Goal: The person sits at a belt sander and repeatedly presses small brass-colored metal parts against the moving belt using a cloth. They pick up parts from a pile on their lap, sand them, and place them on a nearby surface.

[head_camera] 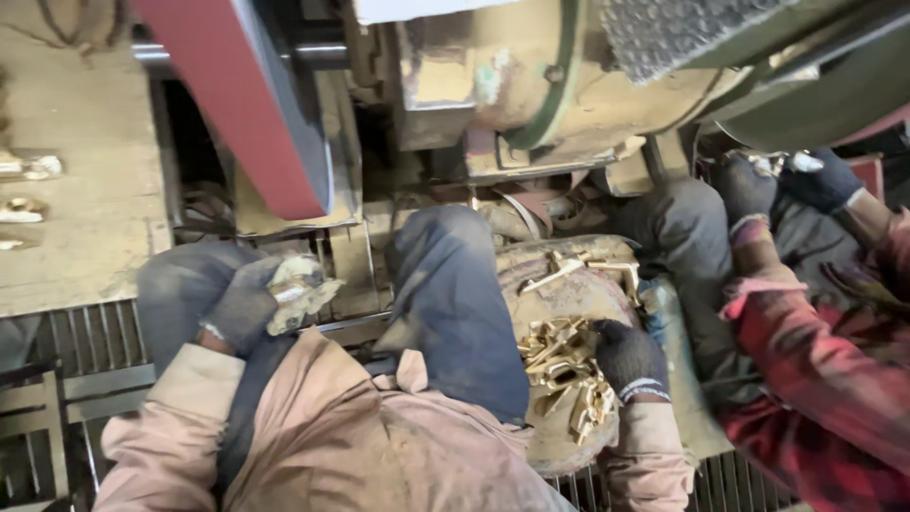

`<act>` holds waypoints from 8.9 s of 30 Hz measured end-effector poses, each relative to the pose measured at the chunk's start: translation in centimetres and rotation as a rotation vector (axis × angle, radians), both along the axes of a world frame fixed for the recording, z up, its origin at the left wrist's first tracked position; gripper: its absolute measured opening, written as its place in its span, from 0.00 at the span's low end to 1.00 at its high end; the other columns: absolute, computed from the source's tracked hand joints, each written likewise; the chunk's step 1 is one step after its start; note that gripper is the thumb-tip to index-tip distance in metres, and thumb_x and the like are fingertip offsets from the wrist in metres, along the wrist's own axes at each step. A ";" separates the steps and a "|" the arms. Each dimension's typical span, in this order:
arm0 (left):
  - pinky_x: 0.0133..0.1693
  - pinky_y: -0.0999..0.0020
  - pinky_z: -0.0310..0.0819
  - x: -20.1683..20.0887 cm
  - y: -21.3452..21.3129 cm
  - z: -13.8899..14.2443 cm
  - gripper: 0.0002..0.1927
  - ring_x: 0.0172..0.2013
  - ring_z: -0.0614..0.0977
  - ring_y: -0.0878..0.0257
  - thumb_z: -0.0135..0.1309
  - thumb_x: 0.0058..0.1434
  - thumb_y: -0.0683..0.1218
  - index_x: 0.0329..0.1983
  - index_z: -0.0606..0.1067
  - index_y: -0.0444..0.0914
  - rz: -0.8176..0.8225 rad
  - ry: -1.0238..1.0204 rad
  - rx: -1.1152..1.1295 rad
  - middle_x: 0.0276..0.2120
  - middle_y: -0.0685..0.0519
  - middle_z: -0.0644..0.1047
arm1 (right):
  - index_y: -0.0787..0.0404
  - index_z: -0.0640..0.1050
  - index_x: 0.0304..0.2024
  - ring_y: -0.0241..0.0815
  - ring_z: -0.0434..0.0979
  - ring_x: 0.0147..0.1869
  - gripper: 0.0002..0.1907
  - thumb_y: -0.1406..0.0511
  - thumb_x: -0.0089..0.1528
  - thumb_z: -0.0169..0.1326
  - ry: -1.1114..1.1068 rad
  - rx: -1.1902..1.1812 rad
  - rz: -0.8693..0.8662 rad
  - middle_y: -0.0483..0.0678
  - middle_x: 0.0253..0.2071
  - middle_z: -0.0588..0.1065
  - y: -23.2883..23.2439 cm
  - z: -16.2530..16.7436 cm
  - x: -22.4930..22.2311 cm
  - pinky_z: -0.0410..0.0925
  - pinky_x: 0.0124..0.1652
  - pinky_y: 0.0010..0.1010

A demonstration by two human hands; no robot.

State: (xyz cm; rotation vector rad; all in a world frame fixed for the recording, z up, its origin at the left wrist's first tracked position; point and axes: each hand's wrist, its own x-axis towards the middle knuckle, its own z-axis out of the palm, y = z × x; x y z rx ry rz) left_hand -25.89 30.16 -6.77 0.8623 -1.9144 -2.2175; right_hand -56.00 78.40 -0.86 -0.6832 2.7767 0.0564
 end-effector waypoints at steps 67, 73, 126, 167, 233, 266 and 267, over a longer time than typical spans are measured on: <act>0.20 0.67 0.74 20.6 -1.2 12.7 0.19 0.22 0.79 0.59 0.57 0.54 0.31 0.50 0.79 0.36 0.909 -0.047 0.021 0.33 0.46 0.81 | 0.58 0.82 0.50 0.43 0.84 0.58 0.15 0.64 0.61 0.63 -0.462 -0.872 0.616 0.49 0.54 0.83 -28.7 11.2 14.5 0.74 0.56 0.34; 0.25 0.70 0.80 15.0 1.8 15.5 0.29 0.28 0.84 0.61 0.60 0.46 0.28 0.53 0.75 0.34 0.455 0.112 0.008 0.37 0.47 0.81 | 0.63 0.74 0.64 0.56 0.77 0.46 0.32 0.60 0.59 0.62 -0.336 -0.849 1.074 0.58 0.54 0.77 -31.3 15.6 18.9 0.72 0.43 0.42; 0.23 0.70 0.76 -5.4 -2.9 3.7 0.18 0.23 0.81 0.66 0.68 0.49 0.35 0.43 0.78 0.32 0.197 0.034 0.038 0.29 0.49 0.83 | 0.66 0.78 0.49 0.39 0.83 0.43 0.15 0.66 0.63 0.62 -0.493 -0.997 0.403 0.50 0.41 0.82 -36.0 3.8 6.6 0.75 0.44 0.30; 0.37 0.67 0.80 -5.7 -2.7 4.9 0.11 0.35 0.84 0.61 0.58 0.63 0.41 0.46 0.79 0.29 0.151 0.084 0.600 0.36 0.48 0.82 | 0.69 0.81 0.37 0.39 0.76 0.19 0.13 0.63 0.63 0.58 -1.122 -0.913 -0.257 0.52 0.23 0.78 -45.3 2.2 4.7 0.69 0.21 0.30; 0.30 0.65 0.81 -4.8 -6.2 5.6 0.11 0.29 0.84 0.60 0.59 0.59 0.36 0.45 0.78 0.30 0.528 0.136 0.040 0.34 0.46 0.82 | 0.67 0.77 0.46 0.40 0.77 0.26 0.13 0.62 0.67 0.54 -1.397 -1.068 -0.370 0.52 0.31 0.79 -40.3 -0.1 8.2 0.72 0.27 0.31; 0.27 0.60 0.82 -4.0 -6.9 6.0 0.14 0.28 0.84 0.55 0.56 0.60 0.36 0.49 0.75 0.31 0.521 0.247 0.455 0.36 0.45 0.81 | 0.69 0.79 0.50 0.35 0.81 0.39 0.11 0.71 0.66 0.55 -0.886 -1.091 0.173 0.48 0.37 0.82 -38.2 0.9 9.7 0.74 0.40 0.25; 0.26 0.60 0.82 -4.1 -7.0 5.7 0.13 0.28 0.84 0.54 0.56 0.60 0.35 0.49 0.75 0.30 0.524 0.242 0.461 0.35 0.44 0.80 | 0.69 0.80 0.49 0.35 0.82 0.38 0.10 0.70 0.66 0.55 -0.869 -1.073 0.169 0.48 0.36 0.82 -38.4 0.9 9.7 0.74 0.40 0.26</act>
